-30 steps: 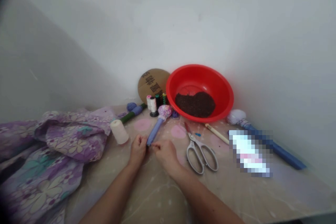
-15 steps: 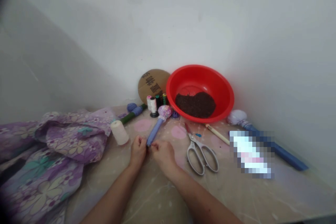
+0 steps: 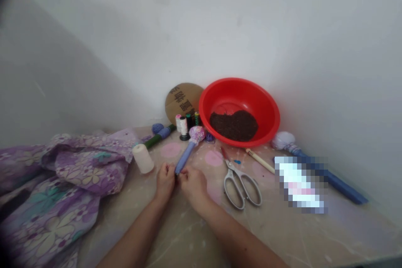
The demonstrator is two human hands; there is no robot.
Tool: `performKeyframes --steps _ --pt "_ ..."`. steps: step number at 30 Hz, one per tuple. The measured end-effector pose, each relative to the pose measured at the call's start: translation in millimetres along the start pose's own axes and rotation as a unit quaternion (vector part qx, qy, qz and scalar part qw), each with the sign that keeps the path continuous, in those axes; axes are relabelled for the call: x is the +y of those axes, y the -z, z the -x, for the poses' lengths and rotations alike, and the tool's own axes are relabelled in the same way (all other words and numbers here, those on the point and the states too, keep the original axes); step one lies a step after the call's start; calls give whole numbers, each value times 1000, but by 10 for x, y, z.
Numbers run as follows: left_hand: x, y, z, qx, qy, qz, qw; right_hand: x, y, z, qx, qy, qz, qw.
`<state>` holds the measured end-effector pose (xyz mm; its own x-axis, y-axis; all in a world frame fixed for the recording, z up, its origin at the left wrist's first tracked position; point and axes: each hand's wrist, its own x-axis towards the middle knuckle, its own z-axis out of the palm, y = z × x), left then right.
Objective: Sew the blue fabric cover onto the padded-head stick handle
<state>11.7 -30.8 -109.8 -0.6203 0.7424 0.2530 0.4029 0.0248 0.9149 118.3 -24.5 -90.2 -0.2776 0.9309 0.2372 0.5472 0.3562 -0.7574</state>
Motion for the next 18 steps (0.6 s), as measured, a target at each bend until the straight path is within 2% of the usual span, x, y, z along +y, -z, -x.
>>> performKeyframes --steps 6,18 --pt "-33 -10 -14 14 21 15 1000 -58 5 7 -3 -4 32 999" --pt "-93 -31 -39 18 37 39 998 -254 94 31 -47 -8 119 992"
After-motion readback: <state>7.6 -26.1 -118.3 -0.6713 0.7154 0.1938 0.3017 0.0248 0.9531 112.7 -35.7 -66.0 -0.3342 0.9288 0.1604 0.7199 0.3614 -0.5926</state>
